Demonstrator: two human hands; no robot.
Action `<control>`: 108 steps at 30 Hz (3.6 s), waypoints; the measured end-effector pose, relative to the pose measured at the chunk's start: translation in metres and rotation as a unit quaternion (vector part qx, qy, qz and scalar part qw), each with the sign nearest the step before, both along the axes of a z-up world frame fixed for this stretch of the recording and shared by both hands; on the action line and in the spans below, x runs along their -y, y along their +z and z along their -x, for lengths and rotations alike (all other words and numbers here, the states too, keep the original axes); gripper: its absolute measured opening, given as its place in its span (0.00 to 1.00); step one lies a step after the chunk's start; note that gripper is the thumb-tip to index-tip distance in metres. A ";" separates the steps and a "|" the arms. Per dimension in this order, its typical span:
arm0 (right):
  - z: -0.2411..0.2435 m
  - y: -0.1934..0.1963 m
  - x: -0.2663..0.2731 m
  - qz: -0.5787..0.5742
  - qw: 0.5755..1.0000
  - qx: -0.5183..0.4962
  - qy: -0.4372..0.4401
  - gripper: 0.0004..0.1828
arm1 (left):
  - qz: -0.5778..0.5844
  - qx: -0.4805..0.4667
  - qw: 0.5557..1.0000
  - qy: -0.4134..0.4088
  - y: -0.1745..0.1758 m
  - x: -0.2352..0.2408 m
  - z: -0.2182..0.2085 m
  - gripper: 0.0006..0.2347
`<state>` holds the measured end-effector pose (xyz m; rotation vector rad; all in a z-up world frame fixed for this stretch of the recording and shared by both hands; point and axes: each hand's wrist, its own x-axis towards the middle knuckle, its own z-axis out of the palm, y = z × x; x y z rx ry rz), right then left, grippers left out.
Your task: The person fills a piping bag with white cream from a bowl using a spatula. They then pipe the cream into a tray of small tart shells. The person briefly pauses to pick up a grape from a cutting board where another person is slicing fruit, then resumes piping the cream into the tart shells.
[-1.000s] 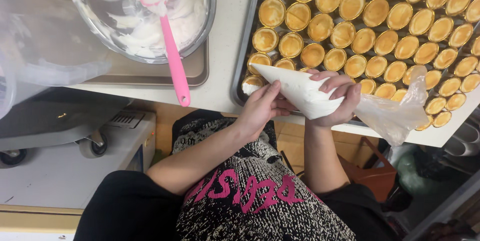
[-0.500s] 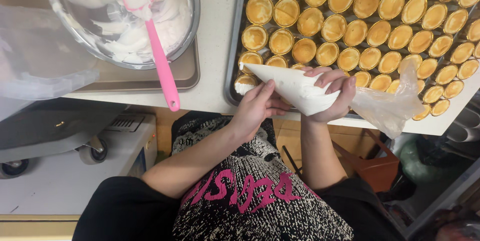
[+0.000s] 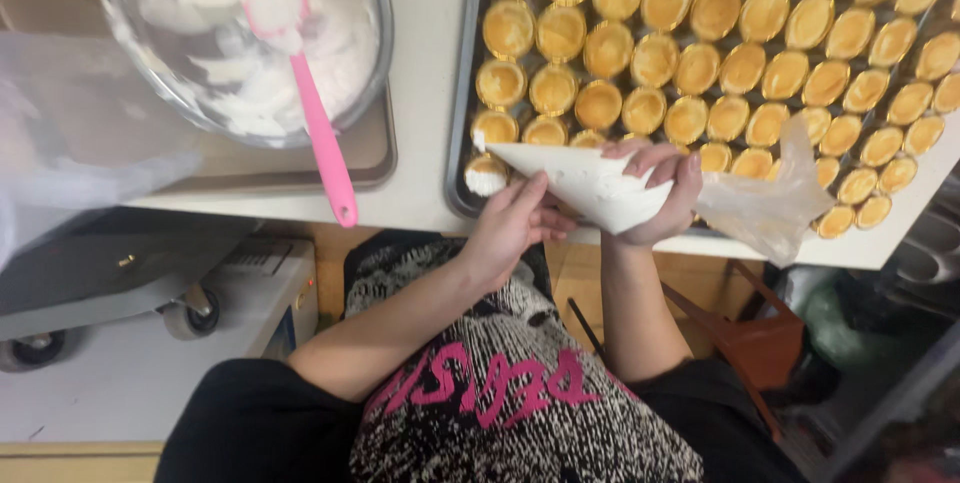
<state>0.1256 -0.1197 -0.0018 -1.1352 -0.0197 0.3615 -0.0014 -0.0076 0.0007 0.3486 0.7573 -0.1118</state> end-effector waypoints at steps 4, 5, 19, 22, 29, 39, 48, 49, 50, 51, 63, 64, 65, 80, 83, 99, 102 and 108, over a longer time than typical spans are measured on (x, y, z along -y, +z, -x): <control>-0.002 -0.005 -0.008 -0.041 0.999 -0.005 -0.021 0.23 | -0.018 -0.005 1.000 0.001 0.002 -0.003 -0.004 0.17; -0.001 -0.006 -0.007 -0.038 0.999 -0.006 -0.022 0.23 | -0.022 -0.005 1.000 -0.001 0.001 -0.003 -0.005 0.17; -0.001 -0.004 -0.002 -0.011 0.999 0.012 -0.032 0.23 | -0.012 -0.007 1.000 -0.015 0.001 0.005 -0.001 0.18; -0.005 -0.006 -0.005 -0.037 0.998 -0.008 -0.051 0.22 | -0.019 -0.010 1.000 -0.015 0.000 0.002 -0.007 0.19; -0.004 -0.002 0.004 -0.008 1.000 -0.011 -0.027 0.23 | -0.011 -0.007 1.000 -0.024 0.004 0.007 0.000 0.19; -0.010 -0.007 0.002 -0.025 0.999 0.014 -0.038 0.22 | -0.014 -0.004 0.999 -0.029 0.001 0.005 -0.011 0.19; -0.006 0.001 0.010 -0.003 0.999 -0.018 -0.043 0.21 | -0.005 -0.012 0.999 -0.041 0.004 0.009 -0.007 0.19; -0.006 0.001 0.011 0.005 0.999 -0.024 -0.043 0.21 | -0.004 -0.010 0.999 -0.042 0.005 0.009 -0.006 0.19; -0.006 0.002 0.011 0.009 0.999 -0.020 -0.040 0.21 | -0.002 -0.008 0.999 -0.043 0.005 0.010 -0.005 0.19; -0.007 0.002 0.011 0.013 0.999 -0.015 -0.037 0.21 | -0.001 -0.006 0.999 -0.042 0.006 0.010 -0.005 0.19; -0.013 0.001 0.005 0.011 0.999 0.004 -0.047 0.22 | -0.010 -0.002 0.999 -0.051 0.005 0.002 -0.015 0.20; -0.012 0.002 0.007 0.019 0.999 0.004 -0.045 0.22 | -0.009 0.001 0.999 -0.052 0.005 0.003 -0.013 0.20; -0.011 0.002 0.010 0.017 0.999 -0.004 -0.041 0.22 | -0.006 0.005 0.999 -0.052 0.005 0.005 -0.012 0.20; -0.013 -0.003 0.011 -0.013 0.998 -0.007 -0.058 0.22 | -0.013 0.006 0.998 -0.057 -0.001 0.007 -0.017 0.20; -0.011 0.000 0.016 0.004 0.999 -0.014 -0.051 0.22 | -0.009 0.000 0.998 -0.056 0.001 0.011 -0.013 0.20; -0.012 -0.001 0.018 -0.020 0.998 -0.007 -0.067 0.22 | -0.014 0.000 0.998 -0.059 0.003 0.013 -0.018 0.20; -0.008 0.002 0.021 -0.006 0.998 -0.005 -0.064 0.22 | -0.012 -0.006 0.998 -0.065 0.006 0.015 -0.014 0.20; -0.010 0.003 0.020 -0.006 0.997 0.001 -0.073 0.22 | -0.015 -0.001 0.998 -0.066 0.006 0.016 -0.017 0.20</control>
